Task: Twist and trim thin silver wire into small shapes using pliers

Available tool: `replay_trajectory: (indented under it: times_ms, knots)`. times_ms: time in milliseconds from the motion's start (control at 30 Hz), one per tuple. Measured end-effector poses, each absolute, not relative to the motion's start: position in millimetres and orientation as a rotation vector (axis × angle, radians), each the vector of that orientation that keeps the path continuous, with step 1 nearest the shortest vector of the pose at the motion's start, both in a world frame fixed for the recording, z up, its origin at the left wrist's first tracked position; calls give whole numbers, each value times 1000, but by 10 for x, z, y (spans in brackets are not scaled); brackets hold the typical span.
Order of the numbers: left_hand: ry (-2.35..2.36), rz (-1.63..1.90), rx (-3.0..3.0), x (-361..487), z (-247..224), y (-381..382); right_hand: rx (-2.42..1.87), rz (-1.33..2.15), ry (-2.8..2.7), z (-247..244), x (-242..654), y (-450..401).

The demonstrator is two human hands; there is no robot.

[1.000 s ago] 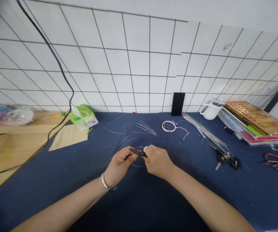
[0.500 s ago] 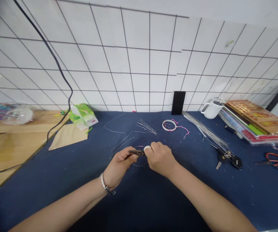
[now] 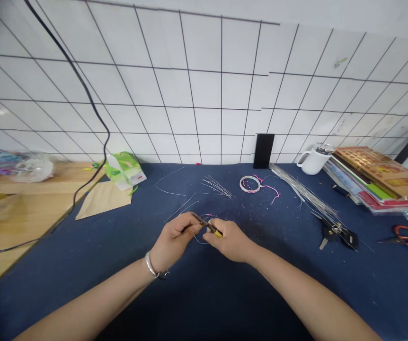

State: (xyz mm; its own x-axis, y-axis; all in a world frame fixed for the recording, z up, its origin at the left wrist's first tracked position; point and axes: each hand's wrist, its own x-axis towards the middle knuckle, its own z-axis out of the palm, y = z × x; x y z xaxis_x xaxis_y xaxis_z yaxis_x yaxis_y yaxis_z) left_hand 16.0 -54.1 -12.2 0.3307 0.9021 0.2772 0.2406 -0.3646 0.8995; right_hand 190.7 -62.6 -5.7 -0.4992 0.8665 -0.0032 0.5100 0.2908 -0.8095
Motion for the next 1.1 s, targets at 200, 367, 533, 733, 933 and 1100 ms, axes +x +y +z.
replay_trajectory:
  times_ms: [200,367,533,733,933,1100]
  knots:
    - [1000,998,1424,248,-148,-616,-1368,-270,-2393,-176,1994,-577]
    - [1007,1030,1506,249,-149,-607,-1336,-282,-2390,-185,1996,-573]
    - [993,1040,1802,164,-113,-556,-1230,702,-2322,7,1980,-585]
    - [970,1035,1818,144,-79,-579,-1119,1133,-2234,49,1977,-599]
    - [976,1032,1598,223,-114,-605,-1335,-261,-2389,-97,2016,-587]
    - [984,1018,1590,232,-110,-626,-1296,-365,-2385,-149,2033,-578]
